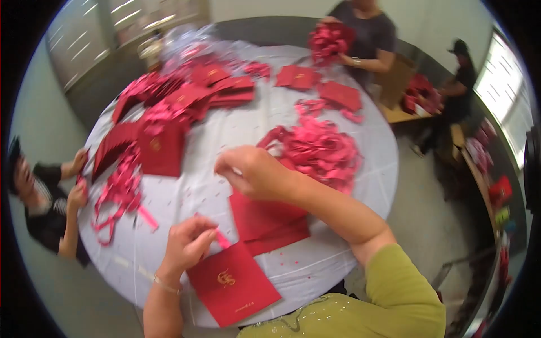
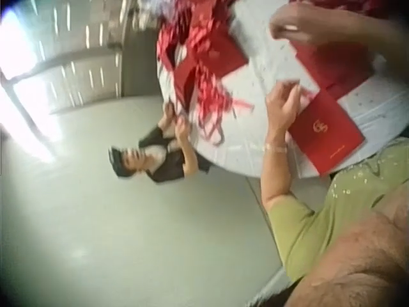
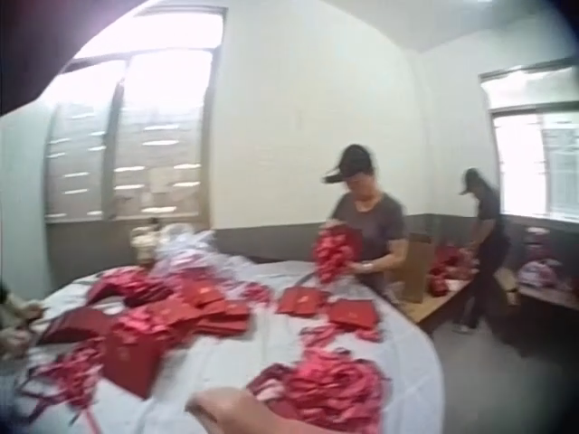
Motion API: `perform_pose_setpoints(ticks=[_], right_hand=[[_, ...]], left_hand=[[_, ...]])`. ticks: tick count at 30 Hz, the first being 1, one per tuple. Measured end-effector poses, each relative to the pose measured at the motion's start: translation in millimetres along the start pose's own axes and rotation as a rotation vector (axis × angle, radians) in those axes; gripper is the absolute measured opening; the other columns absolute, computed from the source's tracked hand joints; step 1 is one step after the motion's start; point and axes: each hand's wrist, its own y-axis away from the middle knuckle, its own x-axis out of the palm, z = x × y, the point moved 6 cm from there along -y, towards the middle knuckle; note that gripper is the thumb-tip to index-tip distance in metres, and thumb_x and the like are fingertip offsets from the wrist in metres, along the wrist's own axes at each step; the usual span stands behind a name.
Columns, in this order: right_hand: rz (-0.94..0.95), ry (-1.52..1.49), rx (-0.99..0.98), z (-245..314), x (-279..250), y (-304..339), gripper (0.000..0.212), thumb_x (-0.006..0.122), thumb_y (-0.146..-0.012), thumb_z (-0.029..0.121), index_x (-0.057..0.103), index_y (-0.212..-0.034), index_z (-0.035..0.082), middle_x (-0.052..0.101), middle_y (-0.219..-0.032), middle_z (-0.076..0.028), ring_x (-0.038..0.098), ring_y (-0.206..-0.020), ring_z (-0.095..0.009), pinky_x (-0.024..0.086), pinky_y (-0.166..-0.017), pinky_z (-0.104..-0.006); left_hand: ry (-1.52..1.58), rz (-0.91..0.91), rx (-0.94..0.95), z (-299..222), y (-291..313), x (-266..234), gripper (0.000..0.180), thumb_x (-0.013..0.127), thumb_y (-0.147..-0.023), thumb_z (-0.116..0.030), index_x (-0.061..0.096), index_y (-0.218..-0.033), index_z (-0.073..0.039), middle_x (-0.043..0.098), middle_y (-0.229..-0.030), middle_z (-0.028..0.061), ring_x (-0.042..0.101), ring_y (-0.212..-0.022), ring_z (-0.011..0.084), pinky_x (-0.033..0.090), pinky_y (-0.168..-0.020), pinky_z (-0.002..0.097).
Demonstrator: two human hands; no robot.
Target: The person attaches ribbon handles to small paper gift bags by threading the ribbons through slits by hand.
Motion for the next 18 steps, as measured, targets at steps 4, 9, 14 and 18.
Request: perform_pose_setpoints(ticks=[4,9,14,18], right_hand=[[0.191,0.222,-0.281,70,46,22,0.012,0.067,-0.075,0.01,0.057,-0.08,0.005,0.061,-0.073,-0.009,0.062,-0.069,-0.027,0.048,-0.064,-0.0391],[0.201,0.114,-0.238,63,50,24,0.012,0.068,-0.075,0.009,0.058,-0.081,0.005,0.061,-0.071,-0.008,0.063,-0.067,-0.027,0.049,-0.061,-0.0387],[0.245,0.006,-0.065,50,54,22,0.012,0.069,-0.08,0.009,0.063,-0.089,0.005,0.066,-0.077,-0.011,0.066,-0.072,-0.031,0.051,-0.063,-0.0404],[0.295,-0.069,0.03,44,51,18,0.013,0.069,-0.081,0.011,0.065,-0.09,0.004,0.067,-0.08,-0.012,0.066,-0.075,-0.032,0.052,-0.065,-0.0408]], left_hand=[[0.268,-0.008,0.047,4,0,-7,0.011,0.062,-0.092,-0.007,0.063,-0.099,0.001,0.066,-0.078,0.0027,0.056,-0.061,0.0043,0.042,-0.048,0.0201],[0.118,-0.026,0.035,8,-2,-7,0.01,0.061,-0.093,-0.009,0.065,-0.094,0.0,0.062,-0.065,0.0008,0.054,-0.048,0.0046,0.041,-0.038,0.0213],[0.085,0.026,-0.028,10,-1,-10,0.01,0.057,-0.096,-0.007,0.062,-0.097,0.001,0.068,-0.077,0.0056,0.058,-0.053,0.0068,0.046,-0.041,0.0218],[0.116,0.007,-0.032,6,-1,-11,0.009,0.057,-0.096,-0.008,0.061,-0.095,0.0,0.065,-0.074,0.004,0.058,-0.053,0.0065,0.047,-0.044,0.0211]])
